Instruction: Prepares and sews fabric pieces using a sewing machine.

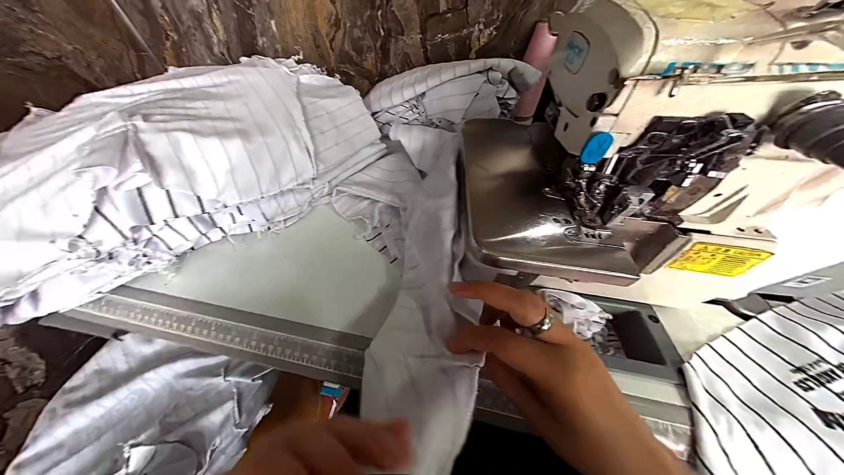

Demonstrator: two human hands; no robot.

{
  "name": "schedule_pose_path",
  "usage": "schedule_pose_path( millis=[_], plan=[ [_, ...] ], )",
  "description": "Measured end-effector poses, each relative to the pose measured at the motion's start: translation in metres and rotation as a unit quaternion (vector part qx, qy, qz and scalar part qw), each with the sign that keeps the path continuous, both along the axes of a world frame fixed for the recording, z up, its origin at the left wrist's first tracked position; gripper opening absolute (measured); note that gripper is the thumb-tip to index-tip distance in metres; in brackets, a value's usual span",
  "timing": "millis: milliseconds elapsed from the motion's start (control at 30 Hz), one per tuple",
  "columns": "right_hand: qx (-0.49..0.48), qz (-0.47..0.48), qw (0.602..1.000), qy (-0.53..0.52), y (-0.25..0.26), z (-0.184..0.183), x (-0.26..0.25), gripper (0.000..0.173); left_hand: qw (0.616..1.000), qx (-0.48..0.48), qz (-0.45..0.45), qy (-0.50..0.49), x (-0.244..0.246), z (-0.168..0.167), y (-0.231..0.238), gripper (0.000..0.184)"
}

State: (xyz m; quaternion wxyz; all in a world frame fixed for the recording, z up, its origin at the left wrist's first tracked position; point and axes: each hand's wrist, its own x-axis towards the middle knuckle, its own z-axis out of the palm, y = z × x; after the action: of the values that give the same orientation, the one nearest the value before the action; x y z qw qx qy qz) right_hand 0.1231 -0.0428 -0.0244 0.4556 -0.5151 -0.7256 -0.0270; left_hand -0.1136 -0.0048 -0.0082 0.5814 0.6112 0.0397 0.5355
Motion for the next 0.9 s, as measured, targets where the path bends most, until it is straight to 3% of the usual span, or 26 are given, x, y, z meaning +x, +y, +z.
schedule_pose_path(
  millis=[133, 333, 433, 633, 900],
  plan=[
    [-0.037, 0.154, 0.984, 0.08, 0.011, 0.021, -0.003, 0.024, 0.972, -0.208, 0.011, -0.106, -0.025, 0.005, 0.024, 0.039],
    [-0.057, 0.174, 0.978, 0.1, 0.015, 0.029, -0.015, 0.024, 0.945, -0.287, 0.007, -0.154, -0.036, -0.004, 0.022, 0.042],
    [-0.053, 0.173, 0.978, 0.104, 0.014, 0.031, -0.021, 0.02, 0.951, -0.271, -0.01, -0.151, -0.044, -0.009, 0.024, 0.04],
    [-0.031, 0.156, 0.983, 0.096, 0.008, 0.036, -0.035, 0.012, 0.987, -0.13, 0.033, -0.09, -0.056, -0.012, 0.022, 0.034],
    [0.035, 0.124, 0.989, 0.069, -0.007, 0.037, -0.048, 0.006, 0.991, -0.089, 0.069, -0.077, -0.057, -0.018, 0.019, 0.03]
  ],
)
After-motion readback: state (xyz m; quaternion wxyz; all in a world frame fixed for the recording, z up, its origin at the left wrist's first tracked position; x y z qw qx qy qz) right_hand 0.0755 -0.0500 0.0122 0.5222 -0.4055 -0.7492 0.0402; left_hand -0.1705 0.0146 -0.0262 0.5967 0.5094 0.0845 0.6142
